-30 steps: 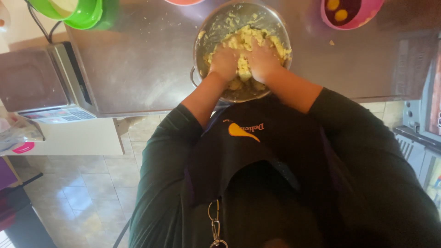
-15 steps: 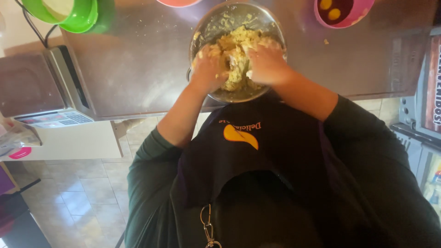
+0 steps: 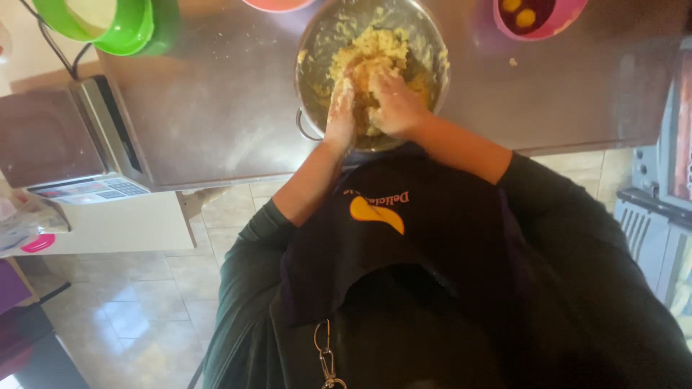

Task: Knead dough in a mixing bowl and incorporate raw eggs into the mixture.

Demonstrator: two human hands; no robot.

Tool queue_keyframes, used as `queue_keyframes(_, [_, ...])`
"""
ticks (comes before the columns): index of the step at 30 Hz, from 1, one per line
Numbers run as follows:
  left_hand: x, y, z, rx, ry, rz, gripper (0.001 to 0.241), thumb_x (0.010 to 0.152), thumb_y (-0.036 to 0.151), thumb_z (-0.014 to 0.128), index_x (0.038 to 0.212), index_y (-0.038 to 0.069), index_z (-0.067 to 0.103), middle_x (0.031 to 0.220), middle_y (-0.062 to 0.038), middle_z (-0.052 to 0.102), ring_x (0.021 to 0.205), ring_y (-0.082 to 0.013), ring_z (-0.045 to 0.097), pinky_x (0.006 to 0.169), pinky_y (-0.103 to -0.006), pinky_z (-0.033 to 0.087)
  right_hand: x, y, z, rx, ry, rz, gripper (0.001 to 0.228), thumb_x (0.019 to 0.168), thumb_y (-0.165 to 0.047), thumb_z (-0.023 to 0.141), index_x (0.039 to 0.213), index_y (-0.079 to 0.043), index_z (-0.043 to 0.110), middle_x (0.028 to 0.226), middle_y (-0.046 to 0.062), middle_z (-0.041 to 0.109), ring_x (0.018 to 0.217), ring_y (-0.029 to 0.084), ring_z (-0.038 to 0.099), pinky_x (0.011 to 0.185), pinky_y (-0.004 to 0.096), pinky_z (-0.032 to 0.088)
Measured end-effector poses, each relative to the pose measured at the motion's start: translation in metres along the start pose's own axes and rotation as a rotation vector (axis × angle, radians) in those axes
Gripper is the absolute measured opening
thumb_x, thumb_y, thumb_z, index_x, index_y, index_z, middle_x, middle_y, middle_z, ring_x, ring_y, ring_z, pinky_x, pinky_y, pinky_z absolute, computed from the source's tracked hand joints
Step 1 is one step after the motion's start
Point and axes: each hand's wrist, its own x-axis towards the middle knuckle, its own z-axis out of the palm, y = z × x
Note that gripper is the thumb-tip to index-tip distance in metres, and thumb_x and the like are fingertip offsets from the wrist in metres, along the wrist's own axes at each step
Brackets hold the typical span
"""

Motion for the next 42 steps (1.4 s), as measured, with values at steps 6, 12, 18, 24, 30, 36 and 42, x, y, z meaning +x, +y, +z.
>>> queue_keyframes(6, [0.001, -0.021, -0.157, -1.261, 0.315, 0.272, 0.032, 0.097, 0.03, 0.074, 0.126, 0.015, 0.074, 0.124, -0.004, 0.075, 0.118, -0.0201, 0.071, 0.103, -0.0322, 0.056, 0.006, -0.01, -0.022, -0.349, -0.266, 0.03, 0.069, 0.064, -0.037, 0.08, 0.121, -0.002, 0.061, 0.106, 0.019, 0.07, 0.103, 0.044, 0.07, 0.091, 0.056, 0.058])
queue_keyframes(12, [0.014, -0.021, -0.178, -0.571, 0.363, 0.554, 0.043, 0.079, 0.037, 0.074, 0.108, 0.006, 0.066, 0.099, -0.011, 0.068, 0.095, -0.0359, 0.069, 0.088, -0.0475, 0.057, -0.005, -0.034, -0.076, -0.039, -0.644, -0.04, 0.08, 0.071, -0.037, 0.072, 0.136, 0.007, 0.058, 0.12, 0.044, 0.062, 0.116, 0.061, 0.059, 0.104, 0.068, 0.044])
queue_keyframes(18, [0.039, -0.01, -0.149, -0.322, 0.425, 0.303, 0.045, 0.068, 0.032, 0.08, 0.109, 0.015, 0.071, 0.096, 0.0, 0.07, 0.087, -0.0276, 0.071, 0.07, -0.0411, 0.06, -0.021, -0.009, -0.083, 0.076, -0.403, -0.164, 0.065, 0.082, -0.033, 0.072, 0.135, 0.001, 0.058, 0.124, 0.033, 0.062, 0.118, 0.054, 0.059, 0.097, 0.061, 0.049])
queue_keyframes(24, [0.0, 0.003, -0.236, -0.403, -0.016, 0.187, 0.049, 0.105, 0.034, 0.058, 0.142, 0.001, 0.059, 0.164, -0.021, 0.029, 0.147, -0.0517, 0.027, 0.087, -0.0614, 0.059, -0.071, 0.019, -0.171, 0.543, 0.295, 0.043, 0.017, 0.106, -0.008, 0.069, 0.123, -0.01, 0.066, 0.124, 0.009, 0.068, 0.114, 0.022, 0.066, 0.103, 0.036, 0.055])
queue_keyframes(30, [0.0, 0.007, -0.236, -0.268, -0.382, 0.264, 0.1, 0.086, 0.093, 0.042, 0.138, 0.011, 0.066, 0.169, -0.015, -0.012, 0.155, -0.0332, -0.015, 0.115, -0.0676, 0.034, -0.09, 0.117, -0.227, 0.234, 0.952, 0.44, 0.028, 0.098, -0.001, 0.071, 0.122, -0.015, 0.072, 0.09, 0.002, 0.062, 0.074, 0.01, 0.058, 0.061, 0.026, 0.053])
queue_keyframes(36, [0.041, 0.006, -0.217, -0.178, -0.573, 0.289, 0.039, 0.099, 0.004, 0.046, 0.131, 0.005, 0.068, 0.17, -0.004, -0.023, 0.147, -0.042, -0.03, 0.087, -0.0658, 0.056, -0.063, 0.163, -0.224, 0.451, 0.628, 0.844, 0.02, 0.1, -0.024, 0.053, 0.116, -0.025, 0.066, 0.07, -0.006, 0.061, 0.052, 0.004, 0.06, 0.047, 0.023, 0.06])
queue_keyframes(42, [0.068, -0.013, -0.19, -0.172, -0.359, 0.628, 0.08, 0.083, 0.074, 0.068, 0.112, 0.0, 0.071, 0.107, -0.031, 0.071, 0.128, -0.0441, 0.058, 0.121, -0.0624, 0.02, -0.044, 0.178, -0.23, 0.246, 0.358, 0.978, 0.024, 0.09, -0.017, 0.047, 0.087, -0.017, 0.071, 0.072, 0.007, 0.072, 0.058, 0.017, 0.074, 0.043, 0.029, 0.055])
